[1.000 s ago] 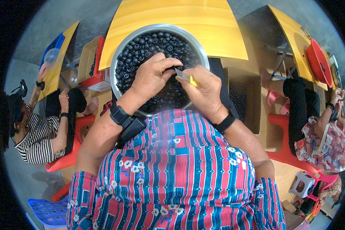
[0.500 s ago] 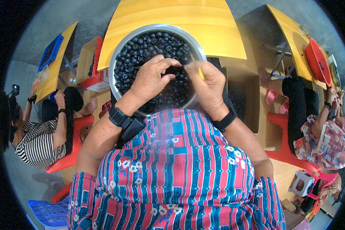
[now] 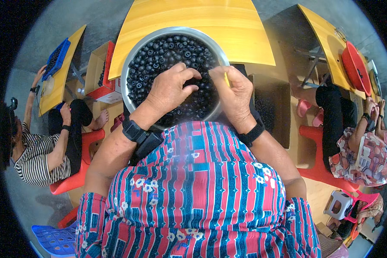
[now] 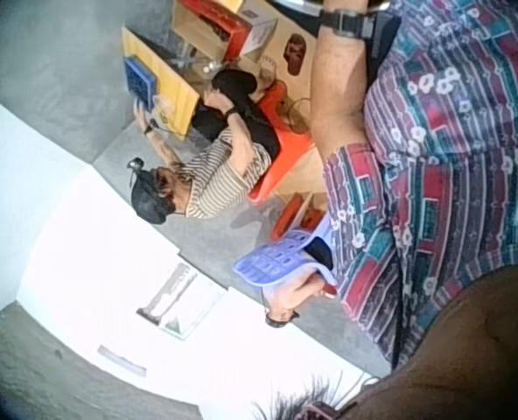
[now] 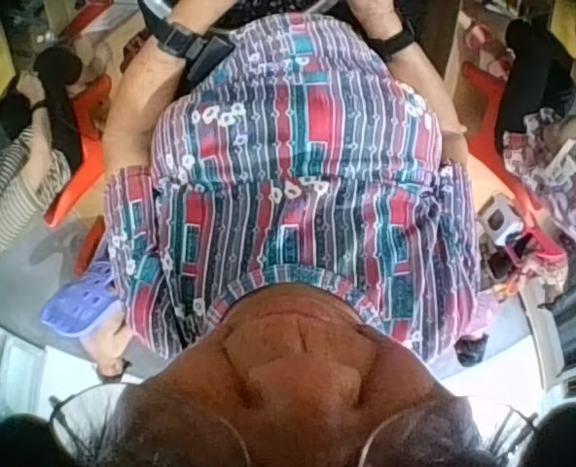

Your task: Sorting and inspecting small black plastic parts from a metal bowl.

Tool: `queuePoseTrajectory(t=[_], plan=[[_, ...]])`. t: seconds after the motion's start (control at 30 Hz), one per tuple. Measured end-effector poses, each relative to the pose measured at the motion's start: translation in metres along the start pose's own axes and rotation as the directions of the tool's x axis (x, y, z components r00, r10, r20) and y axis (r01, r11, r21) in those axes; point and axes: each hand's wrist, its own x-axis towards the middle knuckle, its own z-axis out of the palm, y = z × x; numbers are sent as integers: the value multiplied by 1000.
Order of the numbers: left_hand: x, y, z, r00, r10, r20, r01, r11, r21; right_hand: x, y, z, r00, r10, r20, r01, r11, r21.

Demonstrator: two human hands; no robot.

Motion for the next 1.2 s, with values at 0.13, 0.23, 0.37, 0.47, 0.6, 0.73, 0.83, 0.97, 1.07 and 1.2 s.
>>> queuePoseTrajectory(t=[0.13,0.23,0.37,0.47,0.6,0.73,0.83,0.97,1.07,1.2], plan=[[-3,-1,0,1000,27,-7,-27,999,44,-1,0,3,1000,-14,8,14,1000,22],[-4,-2,0,999,42,12,-42,996,76,-2,0,3,999,-15,29,15,1000,-4],[-4,-3,2,999,49,-24,-48,997,66,-1,2,5,998,-24,50,27,998,-56],[-5,-6,5,997,60,-42,-58,996,62,-2,3,5,997,-18,69,24,996,-90],[-5,-10,9,993,69,-94,-67,998,21,-3,2,7,993,-18,118,25,998,-53],[-3,-12,5,992,17,-125,-55,951,-304,-4,-2,7,989,-15,148,22,999,-49],[-13,-4,-5,954,-239,183,278,462,-842,-3,-6,12,980,-68,187,55,996,75],[-39,-9,3,905,-157,394,391,-54,-919,-1,-10,16,909,-124,397,124,992,27],[-52,-7,7,891,-137,433,394,-241,-887,-3,-13,17,871,-85,484,97,995,1],[-59,-11,13,904,-97,415,370,-305,-877,-3,-14,19,866,-63,496,55,998,32]])
